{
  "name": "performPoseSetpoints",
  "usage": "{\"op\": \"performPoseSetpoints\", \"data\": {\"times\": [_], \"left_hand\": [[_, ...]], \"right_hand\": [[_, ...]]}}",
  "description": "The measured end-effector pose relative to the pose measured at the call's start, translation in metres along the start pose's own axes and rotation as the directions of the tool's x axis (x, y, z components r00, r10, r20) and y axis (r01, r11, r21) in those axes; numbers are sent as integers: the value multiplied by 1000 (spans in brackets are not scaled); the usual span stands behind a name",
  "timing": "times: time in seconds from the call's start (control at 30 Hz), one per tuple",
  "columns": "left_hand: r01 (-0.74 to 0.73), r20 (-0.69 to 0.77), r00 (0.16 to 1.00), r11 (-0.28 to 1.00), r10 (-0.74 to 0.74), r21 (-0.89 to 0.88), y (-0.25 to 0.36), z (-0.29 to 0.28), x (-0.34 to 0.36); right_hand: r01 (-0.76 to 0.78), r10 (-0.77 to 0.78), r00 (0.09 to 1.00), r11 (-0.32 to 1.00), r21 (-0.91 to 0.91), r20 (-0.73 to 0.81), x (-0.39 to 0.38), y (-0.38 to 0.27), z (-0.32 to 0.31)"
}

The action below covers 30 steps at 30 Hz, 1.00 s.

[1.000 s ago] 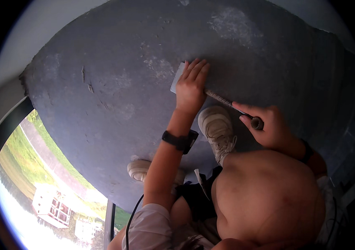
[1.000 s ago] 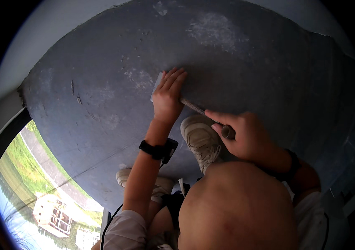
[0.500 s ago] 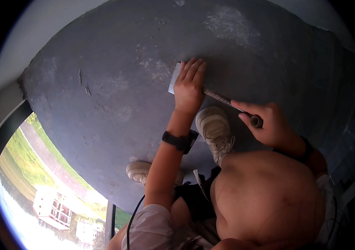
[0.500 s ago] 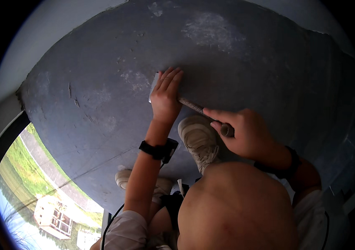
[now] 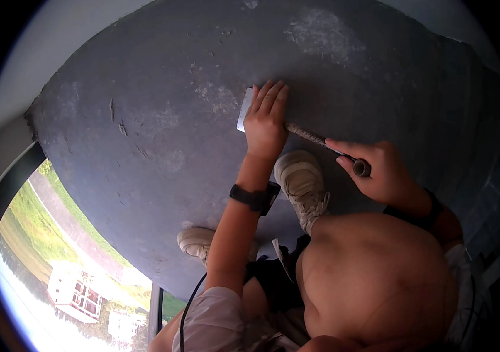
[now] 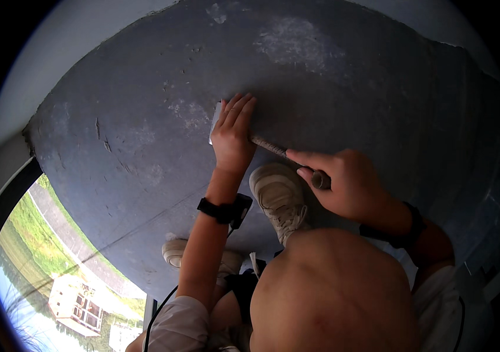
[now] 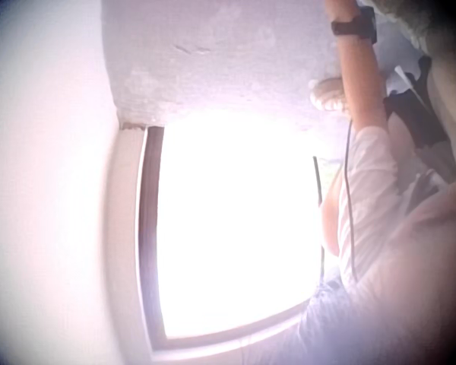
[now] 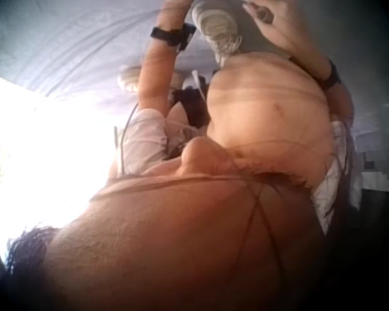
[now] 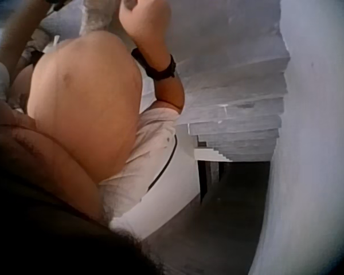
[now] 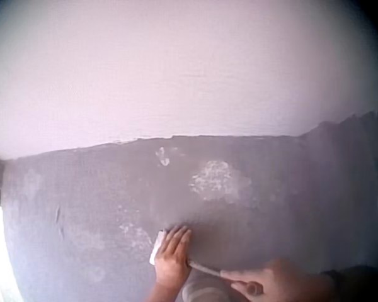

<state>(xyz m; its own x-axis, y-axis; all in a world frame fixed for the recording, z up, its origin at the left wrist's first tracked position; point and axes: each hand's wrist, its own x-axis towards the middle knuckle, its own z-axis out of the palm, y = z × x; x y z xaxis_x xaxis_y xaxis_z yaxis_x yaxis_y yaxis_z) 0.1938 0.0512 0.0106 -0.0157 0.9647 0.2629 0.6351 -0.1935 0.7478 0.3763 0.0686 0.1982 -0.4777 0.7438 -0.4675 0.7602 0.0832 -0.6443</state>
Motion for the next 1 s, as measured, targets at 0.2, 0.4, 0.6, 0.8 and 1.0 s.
{"op": "performPoseSetpoints", "data": {"times": [0.2,0.4,0.6,0.8,1.0], "left_hand": [[8,-11,1000,1000,-8,10,2,1,1],[21,-16,1000,1000,-20,7,3,0,3],[23,-17,1000,1000,-23,5,3,2,2],[27,-29,999,999,-27,19,4,3,4],[35,-31,999,999,-34,27,5,4,5]], "right_hand": [[12,-12,1000,1000,3,-19,0,1,0],[13,-13,999,1000,8,-31,1,3,0],[-5,5,1000,1000,4,-27,2,2,-2],[8,-8,999,1000,8,-48,4,5,-4],[16,-16,998,1000,3,-59,5,6,-5]]}}
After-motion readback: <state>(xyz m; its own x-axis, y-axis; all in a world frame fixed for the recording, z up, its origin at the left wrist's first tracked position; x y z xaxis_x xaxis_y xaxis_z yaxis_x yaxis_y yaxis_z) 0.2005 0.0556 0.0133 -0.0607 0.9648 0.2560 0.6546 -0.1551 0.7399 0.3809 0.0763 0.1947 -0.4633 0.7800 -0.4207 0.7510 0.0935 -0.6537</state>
